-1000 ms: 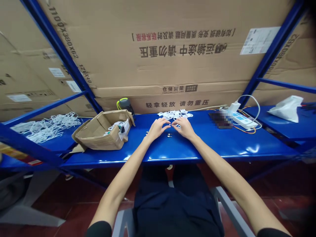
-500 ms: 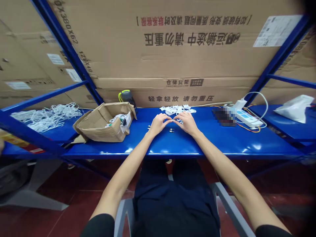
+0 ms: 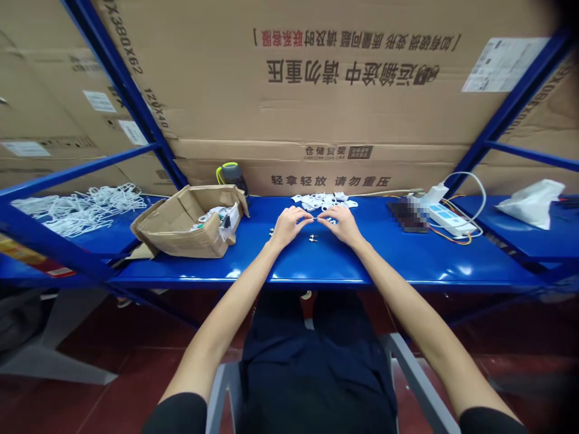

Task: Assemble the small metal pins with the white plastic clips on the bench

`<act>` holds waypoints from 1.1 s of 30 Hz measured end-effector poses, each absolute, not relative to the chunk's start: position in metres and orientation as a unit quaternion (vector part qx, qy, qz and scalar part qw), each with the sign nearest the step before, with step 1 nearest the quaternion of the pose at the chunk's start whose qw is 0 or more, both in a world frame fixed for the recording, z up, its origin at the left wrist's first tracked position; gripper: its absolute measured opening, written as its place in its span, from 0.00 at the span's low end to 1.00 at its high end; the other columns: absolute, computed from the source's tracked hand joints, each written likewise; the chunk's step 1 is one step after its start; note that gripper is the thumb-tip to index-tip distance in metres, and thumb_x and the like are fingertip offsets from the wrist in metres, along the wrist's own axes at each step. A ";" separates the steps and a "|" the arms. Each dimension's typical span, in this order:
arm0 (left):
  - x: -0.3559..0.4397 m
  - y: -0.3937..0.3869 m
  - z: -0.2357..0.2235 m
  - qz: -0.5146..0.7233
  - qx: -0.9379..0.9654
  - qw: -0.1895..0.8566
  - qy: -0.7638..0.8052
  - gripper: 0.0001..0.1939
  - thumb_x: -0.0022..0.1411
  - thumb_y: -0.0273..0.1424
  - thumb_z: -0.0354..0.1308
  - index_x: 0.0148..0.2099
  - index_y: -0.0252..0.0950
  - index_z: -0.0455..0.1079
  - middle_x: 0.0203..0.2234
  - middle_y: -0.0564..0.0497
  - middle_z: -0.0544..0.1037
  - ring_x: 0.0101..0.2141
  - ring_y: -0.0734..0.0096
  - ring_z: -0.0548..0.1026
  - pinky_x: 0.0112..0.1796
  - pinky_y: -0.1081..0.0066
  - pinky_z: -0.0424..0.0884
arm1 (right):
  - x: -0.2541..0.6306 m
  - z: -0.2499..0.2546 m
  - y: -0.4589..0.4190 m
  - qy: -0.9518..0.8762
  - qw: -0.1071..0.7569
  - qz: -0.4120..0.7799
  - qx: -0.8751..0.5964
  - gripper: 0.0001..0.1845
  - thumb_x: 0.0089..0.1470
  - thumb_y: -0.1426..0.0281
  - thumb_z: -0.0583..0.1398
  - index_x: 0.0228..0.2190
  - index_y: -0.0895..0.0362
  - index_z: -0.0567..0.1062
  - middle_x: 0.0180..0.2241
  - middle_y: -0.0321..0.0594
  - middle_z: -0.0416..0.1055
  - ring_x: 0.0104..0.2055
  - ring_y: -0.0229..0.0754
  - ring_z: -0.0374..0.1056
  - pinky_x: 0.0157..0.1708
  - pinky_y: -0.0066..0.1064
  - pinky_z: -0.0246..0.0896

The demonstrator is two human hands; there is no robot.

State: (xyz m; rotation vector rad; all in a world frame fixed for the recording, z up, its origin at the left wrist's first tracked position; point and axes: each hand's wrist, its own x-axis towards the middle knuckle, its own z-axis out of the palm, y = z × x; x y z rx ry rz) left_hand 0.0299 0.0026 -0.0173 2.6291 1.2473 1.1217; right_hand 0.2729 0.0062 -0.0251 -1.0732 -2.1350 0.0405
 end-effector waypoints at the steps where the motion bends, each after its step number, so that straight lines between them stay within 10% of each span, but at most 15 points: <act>1: 0.029 0.002 -0.017 0.360 0.839 0.008 0.408 0.11 0.78 0.39 0.61 0.48 0.43 0.84 0.45 0.49 0.87 0.45 0.59 0.79 0.52 0.58 0.69 | 0.276 -0.025 0.007 -0.821 0.362 0.012 -0.441 0.16 0.73 0.59 0.59 0.47 0.51 0.85 0.48 0.46 0.83 0.52 0.55 0.73 0.57 0.46 0.63; 17: 0.022 0.005 -0.023 0.371 0.801 -0.033 0.468 0.11 0.76 0.41 0.64 0.45 0.44 0.86 0.44 0.49 0.87 0.44 0.58 0.77 0.48 0.57 0.66 | 0.276 -0.032 0.009 -0.802 0.216 -0.052 -0.554 0.14 0.71 0.65 0.61 0.48 0.53 0.87 0.49 0.52 0.80 0.57 0.58 0.70 0.50 0.44 0.60; 33: 0.024 0.009 -0.028 0.360 0.819 -0.022 0.447 0.07 0.74 0.36 0.67 0.47 0.43 0.86 0.43 0.49 0.87 0.44 0.58 0.78 0.48 0.60 0.67 | 0.271 -0.034 0.007 -0.827 0.250 -0.028 -0.503 0.09 0.68 0.70 0.62 0.39 0.54 0.85 0.46 0.49 0.82 0.53 0.58 0.72 0.50 0.45 0.60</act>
